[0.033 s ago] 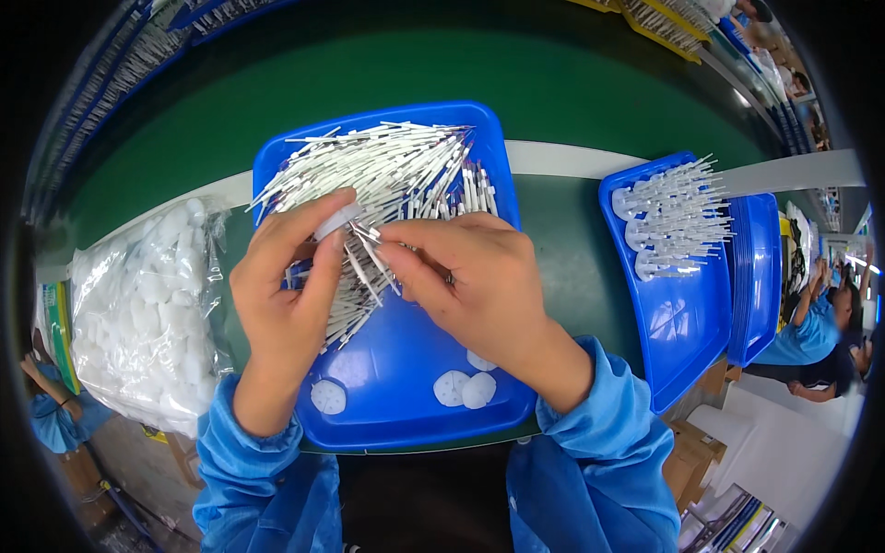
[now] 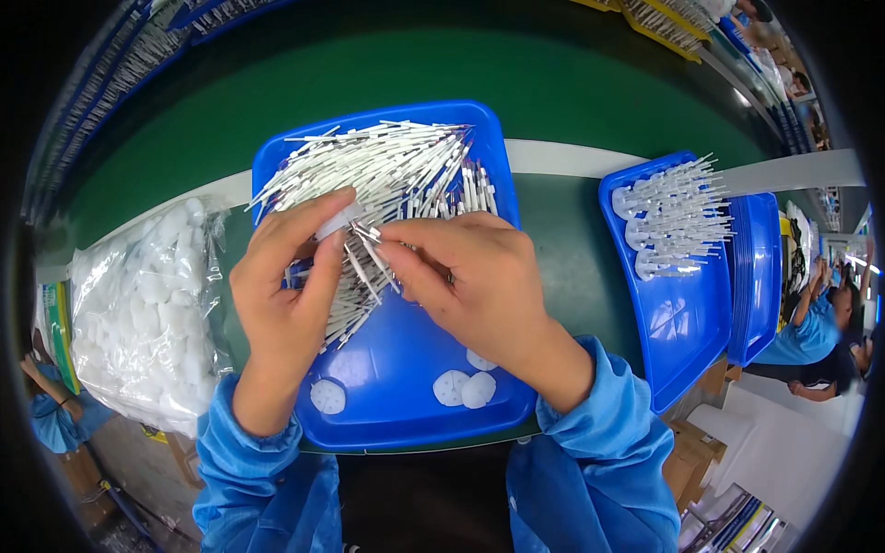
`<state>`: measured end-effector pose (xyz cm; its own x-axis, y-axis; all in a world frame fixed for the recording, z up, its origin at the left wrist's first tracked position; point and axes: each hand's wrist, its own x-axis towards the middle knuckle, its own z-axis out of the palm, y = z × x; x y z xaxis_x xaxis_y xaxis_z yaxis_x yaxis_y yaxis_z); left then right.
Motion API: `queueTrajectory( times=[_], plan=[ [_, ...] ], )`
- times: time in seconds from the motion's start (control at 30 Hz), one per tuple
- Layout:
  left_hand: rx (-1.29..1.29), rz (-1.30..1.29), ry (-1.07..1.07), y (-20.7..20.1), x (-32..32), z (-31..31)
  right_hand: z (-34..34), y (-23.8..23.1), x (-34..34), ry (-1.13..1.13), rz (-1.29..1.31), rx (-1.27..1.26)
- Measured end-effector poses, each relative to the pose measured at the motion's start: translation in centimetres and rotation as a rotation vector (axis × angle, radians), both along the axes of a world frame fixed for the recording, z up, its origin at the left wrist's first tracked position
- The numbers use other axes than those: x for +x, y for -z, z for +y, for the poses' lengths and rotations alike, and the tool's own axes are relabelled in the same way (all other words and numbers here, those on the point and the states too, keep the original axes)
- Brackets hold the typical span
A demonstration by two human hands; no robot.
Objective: The person inserts white plastic sticks into small white cotton pads one by one. They pick up a cotton pad from a blue tray, insert a stick into it, and place the assembled swab into a separate blue tray. The process is repeated continuously throughout the clip.
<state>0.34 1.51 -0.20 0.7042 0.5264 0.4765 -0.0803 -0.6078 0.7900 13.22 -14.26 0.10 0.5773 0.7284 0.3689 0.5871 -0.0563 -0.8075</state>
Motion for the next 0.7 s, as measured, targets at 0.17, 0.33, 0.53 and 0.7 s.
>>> queueTrajectory(
  times=[0.17, 0.33, 0.53, 0.7],
  plan=[
    [0.057, 0.066, 0.010, -0.1, -0.2, 0.1, -0.2, 0.2, 0.1, 0.042, 0.043, 0.005],
    [0.006, 0.133, 0.002, -0.3, -0.4, -0.3, 0.0, 0.6, 0.0, 0.049, 0.021, -0.020],
    [0.343, 0.095, 0.058, 0.0, -0.2, -0.1, -0.2, 0.5, 0.5, 0.092, -0.187, -0.116],
    [0.235, 0.157, 0.029, -0.5, -0.6, -0.9, -0.1, 0.4, 0.6, 0.120, -0.524, -0.053]
  ],
)
